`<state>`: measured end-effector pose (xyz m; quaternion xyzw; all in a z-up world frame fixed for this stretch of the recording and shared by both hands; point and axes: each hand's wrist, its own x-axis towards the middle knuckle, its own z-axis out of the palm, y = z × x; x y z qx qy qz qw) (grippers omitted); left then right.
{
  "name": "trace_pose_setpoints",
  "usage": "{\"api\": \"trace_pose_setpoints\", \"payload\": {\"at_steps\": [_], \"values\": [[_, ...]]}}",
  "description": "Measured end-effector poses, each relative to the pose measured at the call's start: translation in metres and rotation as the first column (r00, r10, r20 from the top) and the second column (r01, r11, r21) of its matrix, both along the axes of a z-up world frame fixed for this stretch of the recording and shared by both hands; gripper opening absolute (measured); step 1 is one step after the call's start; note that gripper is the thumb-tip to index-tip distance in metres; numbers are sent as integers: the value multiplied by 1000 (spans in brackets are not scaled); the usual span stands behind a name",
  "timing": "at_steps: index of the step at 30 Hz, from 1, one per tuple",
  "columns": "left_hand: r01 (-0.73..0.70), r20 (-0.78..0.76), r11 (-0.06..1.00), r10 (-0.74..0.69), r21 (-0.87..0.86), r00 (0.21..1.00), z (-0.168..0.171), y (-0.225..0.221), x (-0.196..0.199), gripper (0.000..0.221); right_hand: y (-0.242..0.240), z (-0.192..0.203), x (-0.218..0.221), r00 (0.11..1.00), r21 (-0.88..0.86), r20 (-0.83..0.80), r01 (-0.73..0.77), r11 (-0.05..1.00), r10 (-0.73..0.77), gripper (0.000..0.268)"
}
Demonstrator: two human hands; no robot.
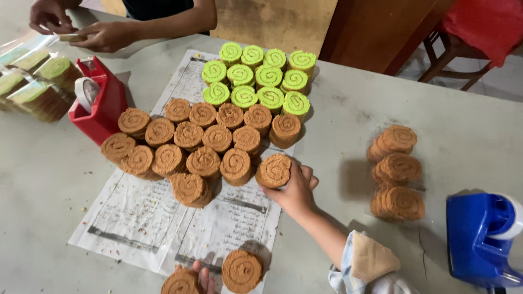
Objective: The person places a cake roll into a clear plastic container and seals it using adhesive tape from a dispenser.
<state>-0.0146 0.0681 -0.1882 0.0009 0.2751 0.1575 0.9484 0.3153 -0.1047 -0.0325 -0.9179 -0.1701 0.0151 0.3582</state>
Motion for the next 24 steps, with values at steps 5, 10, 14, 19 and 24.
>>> {"api": "trace_pose_setpoints", "payload": {"at_steps": [5,10,14,19,24], "values": [[256,655,944,-59,-209,753,-29,6,-3,60,-19,5,-47,991,-37,-43,-125,991,123,107],[-210,689,978,159,-9,707,92,-45,10,93,-39,-5,-84,933,-43,133,-331,943,334,100],[-270,629,962,188,36,754,115,-53,12,88,-42,6,-99,943,-63,7,-331,941,332,103],[-265,682,962,156,58,715,121,-54,12,87,-49,3,-95,904,-53,41,-424,904,426,106],[-268,661,962,168,53,731,118,-54,11,87,-48,103,-74,754,-309,-489,-619,722,438,123]]}}
